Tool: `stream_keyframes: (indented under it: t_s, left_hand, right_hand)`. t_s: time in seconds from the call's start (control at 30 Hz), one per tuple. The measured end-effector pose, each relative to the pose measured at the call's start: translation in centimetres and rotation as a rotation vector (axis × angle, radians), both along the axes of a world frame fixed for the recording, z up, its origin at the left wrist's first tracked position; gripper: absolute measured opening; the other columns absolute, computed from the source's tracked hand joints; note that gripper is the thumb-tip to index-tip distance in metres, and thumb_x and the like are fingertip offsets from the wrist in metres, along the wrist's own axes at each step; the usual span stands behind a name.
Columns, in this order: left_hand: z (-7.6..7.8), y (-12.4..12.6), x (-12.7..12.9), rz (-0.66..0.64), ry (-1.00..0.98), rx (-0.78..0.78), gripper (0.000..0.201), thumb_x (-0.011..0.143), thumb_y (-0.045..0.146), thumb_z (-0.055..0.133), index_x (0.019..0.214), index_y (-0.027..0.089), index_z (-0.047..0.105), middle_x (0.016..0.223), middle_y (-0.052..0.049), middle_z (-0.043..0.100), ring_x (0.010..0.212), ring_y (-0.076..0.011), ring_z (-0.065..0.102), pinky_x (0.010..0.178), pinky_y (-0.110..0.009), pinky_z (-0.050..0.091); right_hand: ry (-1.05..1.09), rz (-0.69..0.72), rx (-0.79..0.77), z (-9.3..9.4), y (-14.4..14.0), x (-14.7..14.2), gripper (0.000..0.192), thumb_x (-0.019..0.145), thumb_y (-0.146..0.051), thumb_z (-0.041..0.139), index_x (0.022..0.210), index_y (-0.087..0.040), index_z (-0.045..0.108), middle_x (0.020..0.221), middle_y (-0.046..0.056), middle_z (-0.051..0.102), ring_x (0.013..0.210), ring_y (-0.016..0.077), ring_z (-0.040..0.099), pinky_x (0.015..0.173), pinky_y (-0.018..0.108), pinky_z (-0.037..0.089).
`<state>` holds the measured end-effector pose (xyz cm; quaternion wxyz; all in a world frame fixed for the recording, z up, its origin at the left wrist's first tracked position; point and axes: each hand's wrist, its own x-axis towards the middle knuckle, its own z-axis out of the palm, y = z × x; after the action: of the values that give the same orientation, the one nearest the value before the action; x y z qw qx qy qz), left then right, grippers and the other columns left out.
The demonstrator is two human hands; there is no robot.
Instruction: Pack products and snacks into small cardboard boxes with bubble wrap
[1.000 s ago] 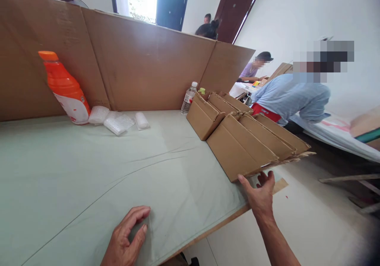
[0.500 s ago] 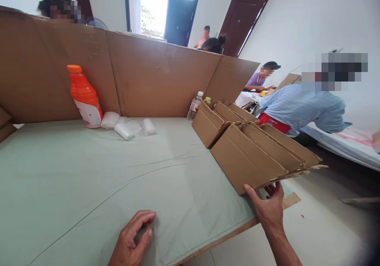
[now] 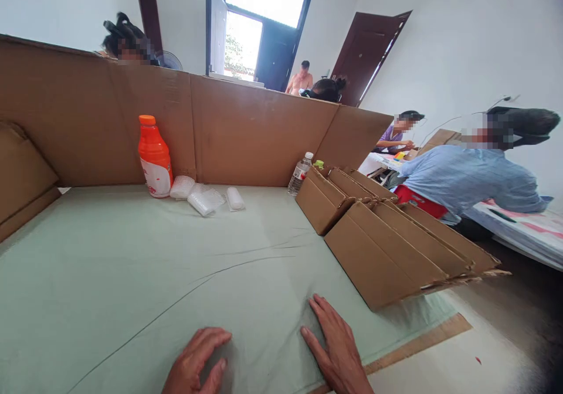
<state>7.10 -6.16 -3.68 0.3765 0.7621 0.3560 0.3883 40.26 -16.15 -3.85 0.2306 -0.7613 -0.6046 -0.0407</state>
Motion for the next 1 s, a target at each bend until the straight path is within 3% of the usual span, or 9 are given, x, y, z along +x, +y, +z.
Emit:
stream_keyframes:
  t_s: [0.17,0.33,0.5,0.57,0.63,0.7,0.77,0.9,1.0]
  left_hand:
    - [0.9,4.0,-4.2,0.262,0.296,0.277,0.033,0.090,0.030,0.055,0.117,0.025,0.073,0.127,-0.011,0.071,0.121,-0.0294,0.065,0.100,-0.045,0.057]
    - [1.1,2.6,-4.9,0.231,0.462,0.325,0.038,0.085,0.018,0.056,0.120,0.025,0.070,0.141,-0.010,0.063,0.133,-0.0321,0.056,0.111,-0.055,0.047]
    - [3.8,0.5,-4.8,0.042,0.463,0.122,0.045,0.077,0.014,0.064,0.120,0.025,0.069,0.145,-0.009,0.060,0.140,-0.0332,0.049,0.118,-0.058,0.036]
    - [5.7,1.0,-6.1,-0.053,0.389,-0.003,0.044,0.077,0.016,0.066,0.119,0.027,0.070,0.136,-0.006,0.067,0.134,-0.0294,0.055,0.119,-0.051,0.037]
    - [7.5,2.4,-8.1,-0.046,0.310,-0.096,0.040,0.081,0.018,0.064,0.120,0.028,0.070,0.126,-0.004,0.072,0.124,-0.0240,0.062,0.114,-0.043,0.043]
    - [9.0,4.5,-10.6,0.118,0.260,-0.108,0.035,0.088,0.021,0.058,0.120,0.026,0.070,0.123,-0.005,0.073,0.119,-0.0215,0.064,0.109,-0.038,0.048]
    - [10.2,7.3,-13.4,0.395,0.234,-0.014,0.033,0.091,0.024,0.053,0.119,0.023,0.069,0.127,-0.008,0.070,0.122,-0.0225,0.062,0.109,-0.040,0.047]
    - [12.4,13.7,-19.8,0.968,0.266,0.279,0.037,0.089,0.030,0.054,0.121,0.016,0.066,0.136,-0.014,0.061,0.133,-0.0292,0.053,0.117,-0.051,0.037]
    - [15.0,17.4,-25.2,1.241,0.351,0.434,0.049,0.082,0.023,0.057,0.130,0.012,0.058,0.148,-0.017,0.050,0.145,-0.0330,0.037,0.122,-0.055,0.025]
  right_hand:
    - [-0.051,0.195,-0.139,2.1,8.0,-3.1,0.052,0.099,-0.043,0.046,0.146,-0.021,0.052,0.155,0.013,0.048,0.144,0.0314,0.045,0.114,0.054,0.042]
    - [-0.106,0.345,-0.210,3.2,15.9,-7.8,0.054,0.099,-0.043,0.046,0.146,-0.016,0.051,0.158,0.018,0.043,0.146,0.0339,0.040,0.115,0.056,0.039]
    - [-0.134,0.584,-0.214,3.8,21.9,-16.4,0.055,0.098,-0.040,0.050,0.146,-0.012,0.052,0.157,0.019,0.043,0.146,0.0367,0.039,0.117,0.057,0.034]
    - [-0.130,0.754,-0.240,4.1,23.3,-20.3,0.057,0.097,-0.037,0.053,0.147,-0.011,0.051,0.158,0.019,0.043,0.147,0.0364,0.038,0.118,0.056,0.033]
    - [-0.120,0.937,-0.245,4.4,24.0,-23.5,0.056,0.096,-0.036,0.055,0.147,-0.012,0.052,0.158,0.018,0.043,0.146,0.0349,0.039,0.119,0.055,0.033]
    - [-0.095,1.069,-0.230,4.6,24.3,-25.6,0.054,0.096,-0.037,0.055,0.145,-0.015,0.054,0.157,0.016,0.045,0.146,0.0333,0.041,0.120,0.054,0.033]
    - [-0.063,1.139,-0.220,4.7,24.3,-26.6,0.052,0.096,-0.037,0.056,0.143,-0.016,0.056,0.156,0.015,0.048,0.144,0.0323,0.043,0.119,0.054,0.034]
    - [0.002,1.185,-0.196,4.5,24.5,-26.0,0.046,0.096,-0.032,0.056,0.139,-0.015,0.060,0.152,0.015,0.052,0.142,0.0310,0.046,0.116,0.052,0.040]
    - [0.050,1.194,-0.133,4.0,24.9,-25.4,0.042,0.095,-0.028,0.056,0.135,-0.016,0.063,0.148,0.015,0.057,0.139,0.0311,0.050,0.112,0.052,0.044]
